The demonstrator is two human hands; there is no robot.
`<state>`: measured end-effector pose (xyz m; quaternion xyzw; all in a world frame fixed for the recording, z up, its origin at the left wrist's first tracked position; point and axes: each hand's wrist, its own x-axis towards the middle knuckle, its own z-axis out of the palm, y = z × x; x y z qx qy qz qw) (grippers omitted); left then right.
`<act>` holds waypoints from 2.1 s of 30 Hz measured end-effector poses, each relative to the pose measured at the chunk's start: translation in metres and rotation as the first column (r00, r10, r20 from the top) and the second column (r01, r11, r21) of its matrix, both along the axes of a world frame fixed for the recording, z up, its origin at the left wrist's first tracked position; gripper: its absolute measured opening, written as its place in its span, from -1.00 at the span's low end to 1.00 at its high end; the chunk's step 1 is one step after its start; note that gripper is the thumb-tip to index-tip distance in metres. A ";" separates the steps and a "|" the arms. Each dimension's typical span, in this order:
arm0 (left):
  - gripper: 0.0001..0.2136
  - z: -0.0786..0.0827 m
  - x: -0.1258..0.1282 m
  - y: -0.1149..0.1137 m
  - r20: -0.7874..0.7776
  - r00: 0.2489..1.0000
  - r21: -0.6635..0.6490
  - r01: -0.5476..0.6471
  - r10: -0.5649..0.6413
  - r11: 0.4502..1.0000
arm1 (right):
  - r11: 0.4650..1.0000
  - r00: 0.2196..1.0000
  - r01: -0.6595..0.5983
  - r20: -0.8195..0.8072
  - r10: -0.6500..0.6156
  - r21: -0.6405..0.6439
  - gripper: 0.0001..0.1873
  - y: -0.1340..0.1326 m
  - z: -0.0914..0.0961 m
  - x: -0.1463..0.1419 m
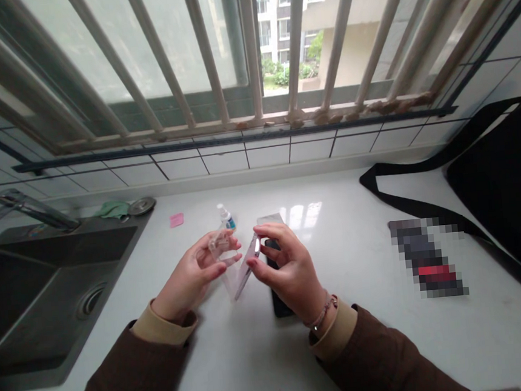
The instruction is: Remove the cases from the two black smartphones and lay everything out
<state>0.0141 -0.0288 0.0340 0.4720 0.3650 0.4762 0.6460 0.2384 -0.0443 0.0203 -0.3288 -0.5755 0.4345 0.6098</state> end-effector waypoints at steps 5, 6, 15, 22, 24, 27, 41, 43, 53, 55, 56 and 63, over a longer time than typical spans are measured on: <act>-0.57 0.004 -0.007 0.011 -0.151 0.969 -0.251 -0.230 0.196 0.940 | 0.982 0.982 0.176 -0.052 -0.180 -0.068 -0.62 0.003 0.002 0.007; -0.58 0.002 -0.009 0.014 -0.315 0.930 -0.257 -0.276 0.190 0.926 | 0.980 0.981 0.178 -0.068 -0.184 -0.086 -0.63 0.004 0.002 0.008; -0.83 -0.017 -0.045 0.021 -0.812 0.579 -0.076 -0.228 0.073 0.971 | 0.967 0.975 0.221 0.015 -0.220 -0.124 -0.64 0.005 0.004 0.009; -0.67 0.006 -0.065 0.012 -0.978 0.203 0.013 -0.141 0.042 0.990 | 0.962 0.983 0.178 -0.013 -0.184 -0.206 -0.60 0.005 0.005 0.008; -0.61 0.012 -0.060 0.008 -0.996 -0.040 0.088 -0.144 0.083 0.986 | 0.959 0.982 0.187 0.004 -0.190 -0.213 -0.59 0.005 0.006 0.008; -0.45 0.016 -0.045 0.001 -0.956 -0.267 0.155 -0.102 0.123 0.983 | 0.956 0.981 0.193 0.022 -0.193 -0.223 -0.58 0.005 0.006 0.007; -0.49 0.019 -0.003 -0.018 -0.945 -0.320 0.077 -0.043 0.059 0.996 | 0.960 0.987 0.160 0.031 -0.157 -0.230 -0.61 0.004 0.007 0.003; -0.50 0.021 -0.004 -0.018 -0.945 -0.323 0.065 -0.036 0.050 0.997 | 0.961 0.987 0.159 0.049 -0.152 -0.227 -0.61 0.003 0.009 0.003; -0.43 0.031 -0.009 -0.019 -0.920 -0.351 0.183 0.004 0.173 0.983 | 0.962 0.985 0.165 0.079 -0.151 -0.219 -0.61 0.003 0.011 0.001; -0.33 0.039 -0.007 -0.024 -0.919 -0.228 0.316 0.057 0.321 0.947 | 0.960 0.987 0.159 0.076 -0.145 -0.230 -0.60 0.003 0.010 0.001; -0.28 0.044 -0.005 -0.029 -0.927 -0.102 0.354 0.073 0.360 0.933 | 0.959 0.987 0.155 0.074 -0.142 -0.236 -0.60 0.003 0.010 0.001; -0.57 0.055 0.043 -0.080 -0.840 0.509 -0.113 0.172 -0.187 0.979 | 0.940 0.959 0.230 0.224 -0.175 -0.252 -0.55 0.002 0.014 0.003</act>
